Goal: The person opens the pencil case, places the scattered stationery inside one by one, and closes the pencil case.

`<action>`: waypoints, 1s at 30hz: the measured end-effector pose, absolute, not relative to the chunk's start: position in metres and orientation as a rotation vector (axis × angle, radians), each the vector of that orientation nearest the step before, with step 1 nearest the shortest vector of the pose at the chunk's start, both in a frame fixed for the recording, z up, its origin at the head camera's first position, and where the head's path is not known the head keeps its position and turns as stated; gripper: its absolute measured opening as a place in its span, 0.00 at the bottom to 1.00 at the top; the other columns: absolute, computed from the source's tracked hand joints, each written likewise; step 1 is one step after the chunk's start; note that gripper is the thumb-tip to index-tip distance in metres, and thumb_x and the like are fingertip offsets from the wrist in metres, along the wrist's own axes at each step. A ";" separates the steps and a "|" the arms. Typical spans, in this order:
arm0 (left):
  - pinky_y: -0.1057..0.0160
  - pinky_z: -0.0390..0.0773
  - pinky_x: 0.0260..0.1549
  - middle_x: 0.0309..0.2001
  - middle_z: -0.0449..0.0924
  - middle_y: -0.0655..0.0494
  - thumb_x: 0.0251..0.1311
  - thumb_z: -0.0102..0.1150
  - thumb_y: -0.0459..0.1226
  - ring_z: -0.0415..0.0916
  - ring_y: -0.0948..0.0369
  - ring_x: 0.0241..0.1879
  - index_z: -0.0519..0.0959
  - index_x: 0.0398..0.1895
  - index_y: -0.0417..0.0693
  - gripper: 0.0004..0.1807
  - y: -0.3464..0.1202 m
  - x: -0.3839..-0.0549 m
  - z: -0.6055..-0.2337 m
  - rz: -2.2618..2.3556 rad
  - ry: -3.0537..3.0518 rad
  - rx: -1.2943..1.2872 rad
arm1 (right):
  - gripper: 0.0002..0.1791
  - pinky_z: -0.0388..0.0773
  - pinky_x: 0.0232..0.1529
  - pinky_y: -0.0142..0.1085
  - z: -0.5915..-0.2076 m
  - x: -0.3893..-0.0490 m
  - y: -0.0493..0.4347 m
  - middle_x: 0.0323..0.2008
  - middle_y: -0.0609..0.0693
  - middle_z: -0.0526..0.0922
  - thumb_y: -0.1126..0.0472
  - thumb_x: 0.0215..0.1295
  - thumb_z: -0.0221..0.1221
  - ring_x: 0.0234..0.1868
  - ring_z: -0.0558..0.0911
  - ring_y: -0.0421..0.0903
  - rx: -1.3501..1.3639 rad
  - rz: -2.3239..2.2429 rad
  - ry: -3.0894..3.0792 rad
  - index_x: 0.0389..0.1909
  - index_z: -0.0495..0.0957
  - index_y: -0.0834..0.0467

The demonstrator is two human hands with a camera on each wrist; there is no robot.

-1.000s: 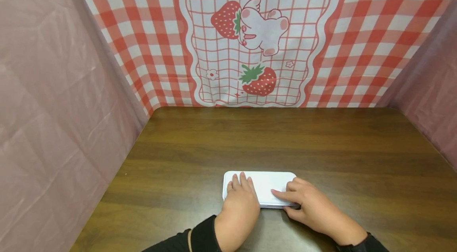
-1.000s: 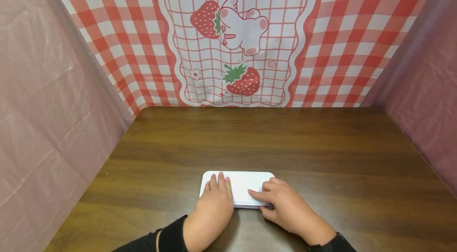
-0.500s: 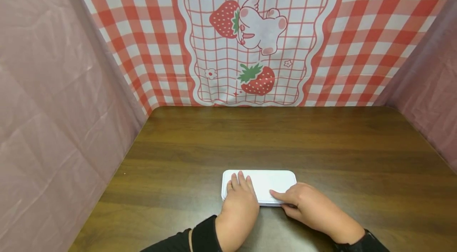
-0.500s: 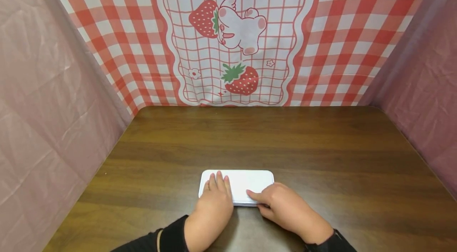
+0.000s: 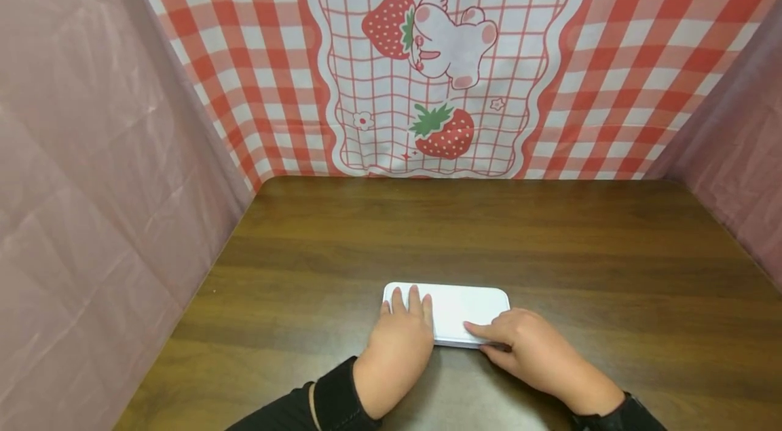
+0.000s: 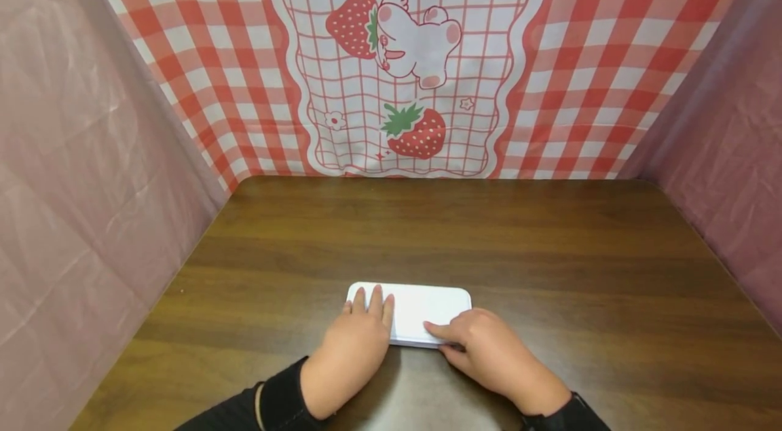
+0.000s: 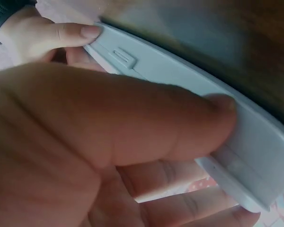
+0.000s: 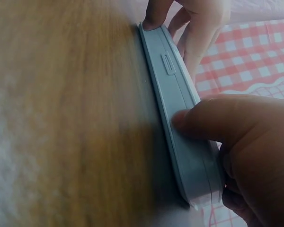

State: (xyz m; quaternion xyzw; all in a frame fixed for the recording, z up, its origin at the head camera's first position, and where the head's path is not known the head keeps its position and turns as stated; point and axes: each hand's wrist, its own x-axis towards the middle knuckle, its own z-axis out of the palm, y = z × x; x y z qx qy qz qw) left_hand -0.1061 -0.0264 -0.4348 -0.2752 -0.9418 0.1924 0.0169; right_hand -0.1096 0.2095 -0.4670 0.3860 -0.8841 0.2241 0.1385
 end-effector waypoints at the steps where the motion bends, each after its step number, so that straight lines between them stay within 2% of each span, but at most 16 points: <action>1: 0.52 0.80 0.54 0.69 0.74 0.44 0.77 0.52 0.41 0.74 0.44 0.65 0.74 0.73 0.48 0.24 -0.025 -0.106 -0.435 0.605 -2.936 -0.843 | 0.25 0.72 0.30 0.33 -0.466 -0.109 0.209 0.25 0.32 0.76 0.66 0.53 0.76 0.26 0.66 0.27 1.111 0.650 -2.565 0.55 0.88 0.52; 5: 0.52 0.79 0.55 0.70 0.72 0.45 0.78 0.50 0.41 0.73 0.44 0.66 0.72 0.74 0.48 0.25 -0.022 -0.105 -0.434 0.613 -2.973 -0.807 | 0.25 0.74 0.31 0.34 -0.465 -0.108 0.210 0.27 0.32 0.79 0.66 0.54 0.75 0.27 0.69 0.28 1.093 0.665 -2.595 0.56 0.88 0.52; 10: 0.51 0.79 0.55 0.69 0.73 0.44 0.78 0.49 0.40 0.74 0.43 0.65 0.73 0.73 0.47 0.24 -0.020 -0.106 -0.433 0.583 -2.982 -0.796 | 0.24 0.75 0.32 0.35 -0.467 -0.107 0.212 0.34 0.36 0.85 0.65 0.56 0.75 0.31 0.73 0.28 1.067 0.716 -2.605 0.55 0.88 0.52; 13: 0.51 0.80 0.55 0.69 0.74 0.44 0.77 0.49 0.40 0.74 0.43 0.65 0.74 0.73 0.47 0.24 -0.020 -0.106 -0.433 0.571 -2.982 -0.795 | 0.22 0.71 0.31 0.32 -0.469 -0.106 0.213 0.30 0.31 0.81 0.64 0.56 0.75 0.29 0.70 0.28 1.043 0.771 -2.578 0.53 0.89 0.52; 16: 0.51 0.80 0.54 0.69 0.74 0.44 0.78 0.49 0.40 0.74 0.44 0.65 0.74 0.72 0.47 0.23 -0.020 -0.106 -0.433 0.565 -2.985 -0.797 | 0.20 0.67 0.29 0.29 -0.471 -0.106 0.215 0.25 0.27 0.71 0.64 0.56 0.76 0.26 0.65 0.28 1.020 0.816 -2.544 0.51 0.89 0.52; 18: 0.50 0.80 0.55 0.69 0.74 0.44 0.77 0.49 0.39 0.74 0.43 0.65 0.74 0.72 0.46 0.24 -0.020 -0.107 -0.432 0.545 -2.997 -0.802 | 0.19 0.67 0.28 0.28 -0.471 -0.106 0.216 0.23 0.26 0.67 0.63 0.56 0.76 0.25 0.65 0.27 0.998 0.833 -2.531 0.49 0.90 0.52; 22: 0.50 0.79 0.56 0.70 0.72 0.41 0.74 0.55 0.39 0.72 0.43 0.67 0.73 0.72 0.43 0.25 -0.025 -0.109 -0.428 0.457 -3.034 -0.841 | 0.17 0.66 0.28 0.28 -0.471 -0.107 0.217 0.24 0.29 0.66 0.61 0.54 0.77 0.26 0.65 0.28 0.906 0.804 -2.535 0.46 0.89 0.51; 26: 0.52 0.75 0.60 0.71 0.70 0.40 0.70 0.61 0.40 0.69 0.46 0.69 0.73 0.72 0.41 0.29 -0.036 -0.110 -0.423 0.327 -3.082 -0.882 | 0.21 0.74 0.36 0.35 -0.469 -0.108 0.219 0.32 0.36 0.74 0.54 0.51 0.79 0.35 0.72 0.34 0.726 0.716 -2.581 0.47 0.87 0.53; 30: 0.54 0.72 0.64 0.70 0.71 0.40 0.67 0.65 0.45 0.69 0.48 0.69 0.73 0.70 0.39 0.32 -0.050 -0.110 -0.419 0.200 -3.116 -0.850 | 0.33 0.77 0.51 0.51 -0.464 -0.108 0.222 0.49 0.47 0.81 0.46 0.50 0.79 0.51 0.79 0.49 0.572 0.701 -2.694 0.55 0.84 0.58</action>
